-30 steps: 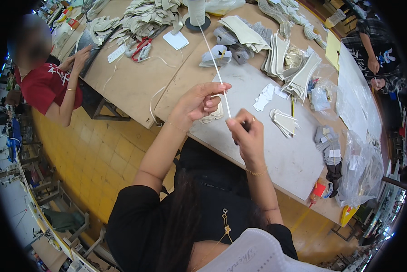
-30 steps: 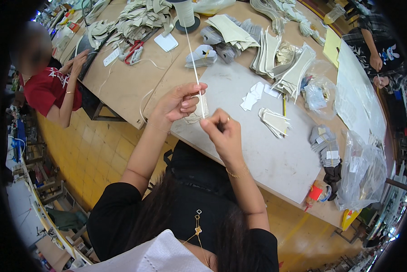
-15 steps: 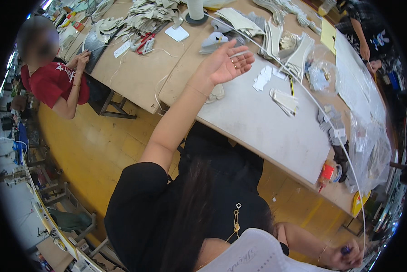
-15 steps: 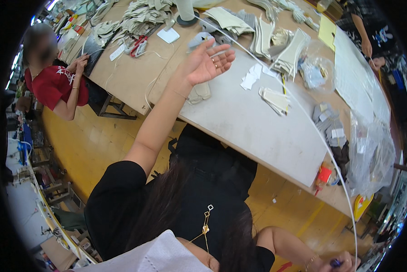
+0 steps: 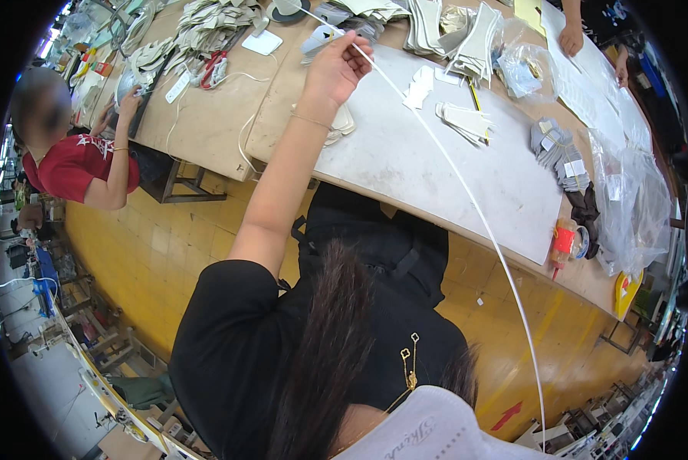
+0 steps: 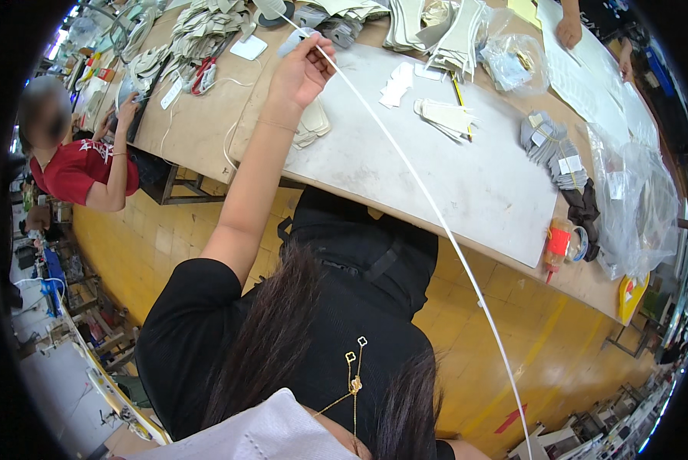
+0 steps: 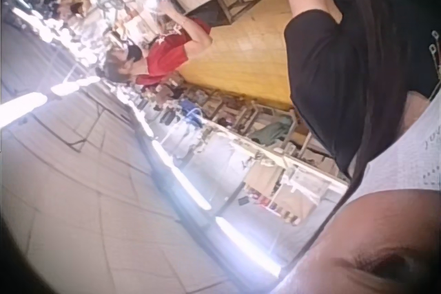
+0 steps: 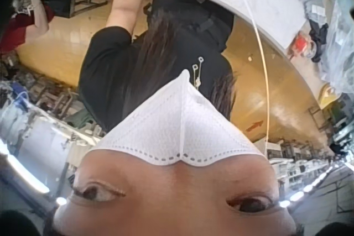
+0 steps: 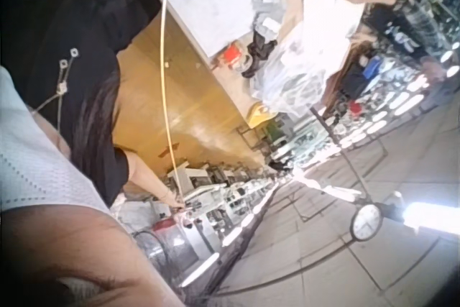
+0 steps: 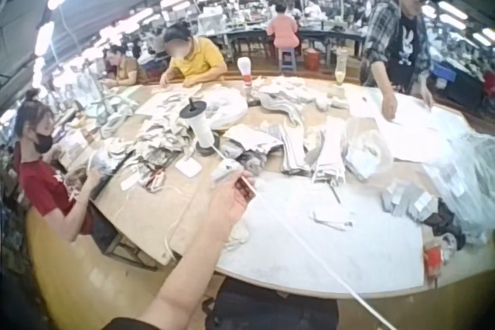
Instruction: The person hand-sews white fabric mask pieces using a needle and thread. They repeatedly pick up pieces, stitch along the edges, and place finished pieces into a pile on the table.
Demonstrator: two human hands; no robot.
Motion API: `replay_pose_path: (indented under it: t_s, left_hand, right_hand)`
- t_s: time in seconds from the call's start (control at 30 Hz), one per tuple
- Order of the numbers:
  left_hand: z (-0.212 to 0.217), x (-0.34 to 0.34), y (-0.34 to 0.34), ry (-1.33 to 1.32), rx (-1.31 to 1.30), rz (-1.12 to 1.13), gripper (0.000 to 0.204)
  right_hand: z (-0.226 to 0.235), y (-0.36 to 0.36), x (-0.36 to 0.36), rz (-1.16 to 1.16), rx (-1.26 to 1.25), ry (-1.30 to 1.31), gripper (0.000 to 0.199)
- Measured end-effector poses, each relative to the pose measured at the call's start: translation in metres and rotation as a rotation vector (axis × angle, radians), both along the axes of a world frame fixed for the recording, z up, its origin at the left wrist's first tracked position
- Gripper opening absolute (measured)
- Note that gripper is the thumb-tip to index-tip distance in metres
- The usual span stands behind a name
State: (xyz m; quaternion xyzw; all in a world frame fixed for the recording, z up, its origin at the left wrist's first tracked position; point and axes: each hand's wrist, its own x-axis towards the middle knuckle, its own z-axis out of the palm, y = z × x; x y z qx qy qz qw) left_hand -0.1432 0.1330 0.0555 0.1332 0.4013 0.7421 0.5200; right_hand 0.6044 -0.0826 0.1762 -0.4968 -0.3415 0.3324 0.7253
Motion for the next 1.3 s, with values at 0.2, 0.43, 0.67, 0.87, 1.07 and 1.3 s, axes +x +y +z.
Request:
replay_pose_path:
  t_s: [0.2,0.43,0.67,0.87,1.07,1.3]
  left_hand:
    - [0.013,0.114,-0.036,0.542,0.115,-0.205,0.028]
    - [0.027,0.285,-0.063,1.24,0.573,-0.353,0.039]
    - [0.042,0.351,-0.102,1.26,0.794,-0.472,0.037]
    - [0.034,0.345,-0.126,1.315,0.807,-0.484,0.031]
    - [0.018,0.338,-0.135,1.319,0.749,-0.554,0.039]
    - [-0.001,0.337,-0.138,1.298,0.746,-0.831,0.043]
  right_hand:
    - [-0.081,-0.06,0.057,-0.188,-0.694,-0.347,0.028]
    - [-0.134,-0.139,0.117,-0.093,-1.428,-0.526,0.032]
    - [-0.094,0.02,0.006,0.143,-0.994,-0.803,0.035]
    - [-0.04,0.204,-0.293,1.219,-0.505,-0.969,0.036]
    - [-0.037,0.247,-0.456,1.585,-0.776,-0.613,0.045]
    - [0.009,0.234,-0.38,1.436,-0.491,-0.354,0.03]
